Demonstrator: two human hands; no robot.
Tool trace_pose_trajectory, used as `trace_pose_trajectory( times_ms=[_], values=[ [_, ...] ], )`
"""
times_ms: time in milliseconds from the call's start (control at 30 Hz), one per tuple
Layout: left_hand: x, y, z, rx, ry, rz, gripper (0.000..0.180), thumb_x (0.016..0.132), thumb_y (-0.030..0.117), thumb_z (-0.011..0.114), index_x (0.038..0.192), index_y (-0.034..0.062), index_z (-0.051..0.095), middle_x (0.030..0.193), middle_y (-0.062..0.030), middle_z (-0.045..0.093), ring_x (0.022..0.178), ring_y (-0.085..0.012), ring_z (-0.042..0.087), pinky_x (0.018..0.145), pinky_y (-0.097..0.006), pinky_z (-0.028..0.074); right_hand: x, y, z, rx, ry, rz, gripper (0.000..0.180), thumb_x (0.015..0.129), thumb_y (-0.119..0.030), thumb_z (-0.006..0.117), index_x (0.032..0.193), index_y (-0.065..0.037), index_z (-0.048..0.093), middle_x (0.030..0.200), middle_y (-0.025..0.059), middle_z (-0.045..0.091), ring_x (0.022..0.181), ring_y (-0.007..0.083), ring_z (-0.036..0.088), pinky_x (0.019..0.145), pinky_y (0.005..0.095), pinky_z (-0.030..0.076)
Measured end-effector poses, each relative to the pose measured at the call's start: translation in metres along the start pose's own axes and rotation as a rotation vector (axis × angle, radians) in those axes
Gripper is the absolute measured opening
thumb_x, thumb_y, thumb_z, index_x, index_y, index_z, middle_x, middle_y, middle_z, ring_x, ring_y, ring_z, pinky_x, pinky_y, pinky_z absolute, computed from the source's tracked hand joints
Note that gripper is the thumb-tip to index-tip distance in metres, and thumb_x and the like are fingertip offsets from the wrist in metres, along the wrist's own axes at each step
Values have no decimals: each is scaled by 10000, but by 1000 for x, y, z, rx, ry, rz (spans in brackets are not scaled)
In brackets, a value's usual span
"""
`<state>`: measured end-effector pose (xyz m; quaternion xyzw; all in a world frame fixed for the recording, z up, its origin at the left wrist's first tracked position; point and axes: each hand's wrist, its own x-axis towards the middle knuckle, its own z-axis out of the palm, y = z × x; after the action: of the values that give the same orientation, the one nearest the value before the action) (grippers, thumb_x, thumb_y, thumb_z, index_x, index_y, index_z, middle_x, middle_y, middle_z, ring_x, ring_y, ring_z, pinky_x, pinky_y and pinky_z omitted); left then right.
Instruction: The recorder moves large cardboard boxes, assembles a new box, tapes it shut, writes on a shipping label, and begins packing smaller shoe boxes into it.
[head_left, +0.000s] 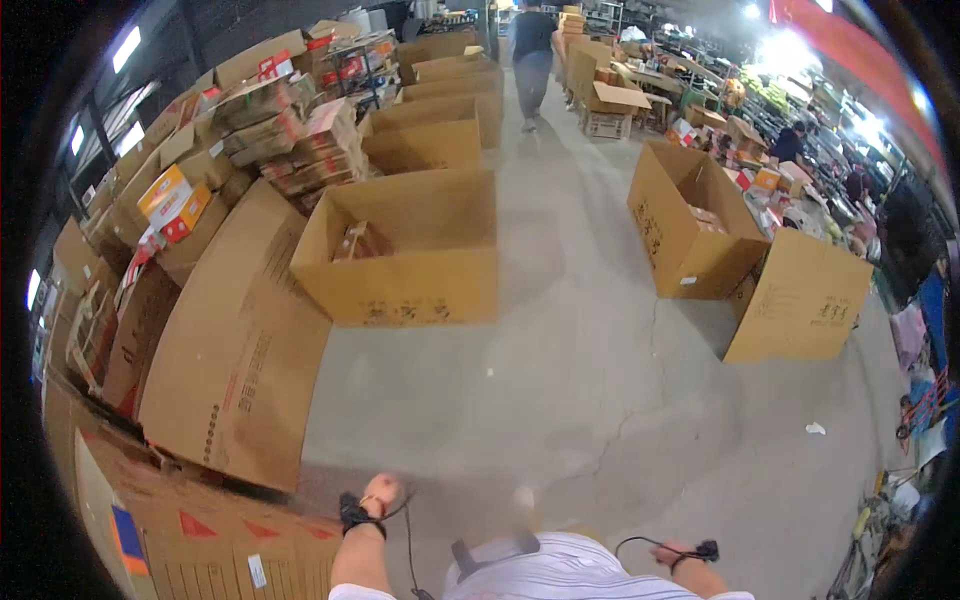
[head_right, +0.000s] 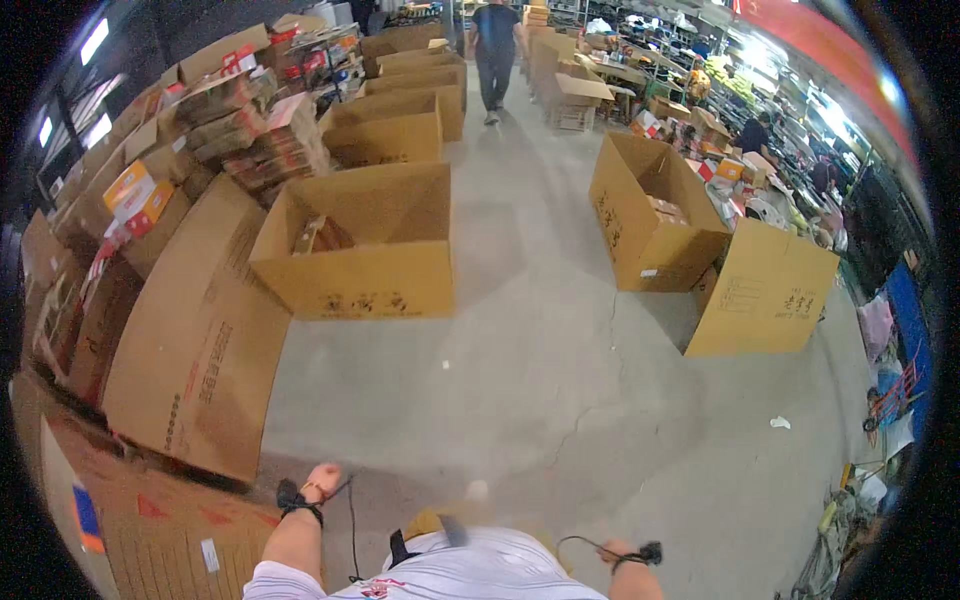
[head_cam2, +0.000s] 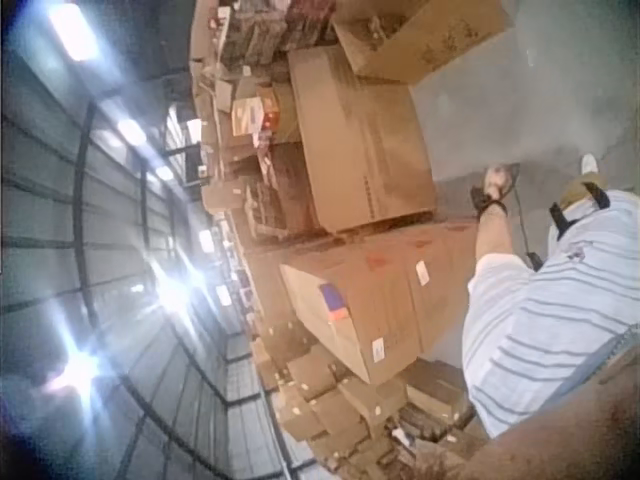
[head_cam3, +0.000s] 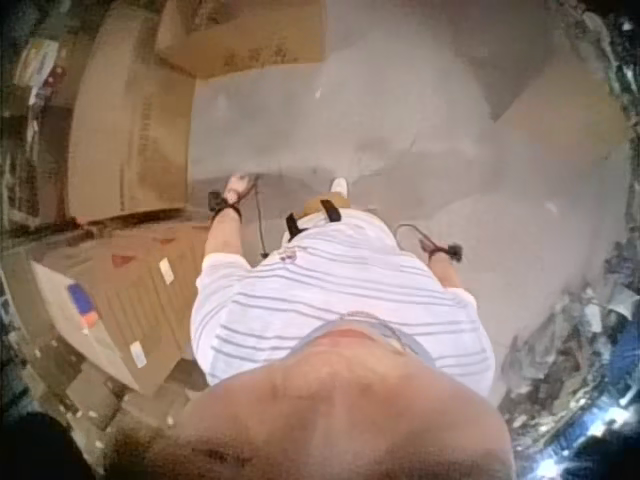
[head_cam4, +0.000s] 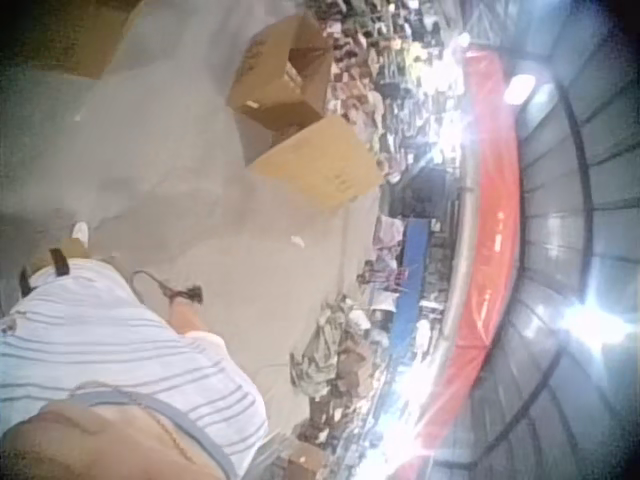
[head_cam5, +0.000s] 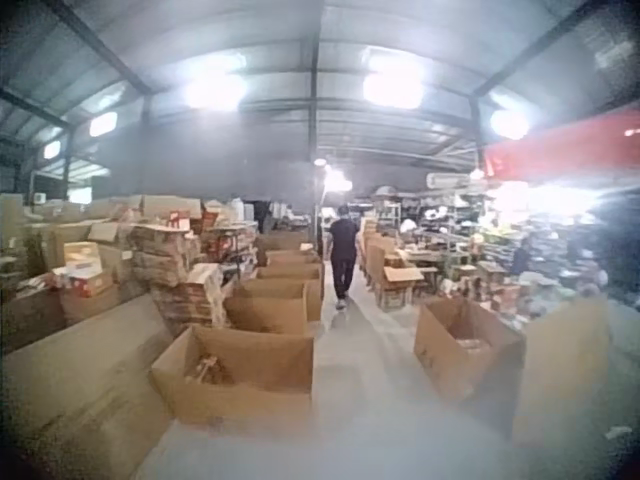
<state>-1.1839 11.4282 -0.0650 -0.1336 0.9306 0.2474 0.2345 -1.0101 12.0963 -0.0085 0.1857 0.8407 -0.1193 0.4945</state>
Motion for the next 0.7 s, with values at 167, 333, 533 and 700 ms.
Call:
trace_pose_trajectory(
  times_ms=[167, 333, 533, 700],
  values=[
    [120, 287, -82, -268, 20, 320, 323, 790, 153, 460, 1090, 43, 512, 1085, -150, 543, 998, -294, 518, 859, -364, 411, 74, 100, -68, 1427, 378, 316, 128, 773, -139, 503, 846, -37, 532, 562, 76, 511, 447, 171, 489, 363, 274, 346],
    [263, 397, -48, -364, -184, 499, 298, 810, 198, 509, 1077, 69, 531, 994, -111, 588, 928, -214, 561, 794, -310, 443, 195, 109, -178, 1628, 84, 256, 58, 802, -117, 468, 797, -63, 451, 571, 77, 462, 473, 196, 489, 342, 302, 341],
    [355, 371, -42, -25, -156, 231, 417, 768, 327, 533, 1068, 37, 538, 1053, -149, 567, 969, -274, 543, 819, -347, 431, 324, -73, -461, 1211, 465, -129, 174, 744, -170, 496, 724, -6, 552, 586, 58, 529, 528, 176, 502, 493, 327, 416],
    [378, 313, -51, -83, -74, -297, 342, 819, 302, 459, 1085, 100, 533, 1020, -97, 579, 909, -268, 541, 769, -404, 426, 371, -272, -713, 1034, 481, -724, 269, 772, -220, 558, 925, -1, 584, 775, 62, 608, 698, 136, 555, 631, 279, 449]
  ],
)
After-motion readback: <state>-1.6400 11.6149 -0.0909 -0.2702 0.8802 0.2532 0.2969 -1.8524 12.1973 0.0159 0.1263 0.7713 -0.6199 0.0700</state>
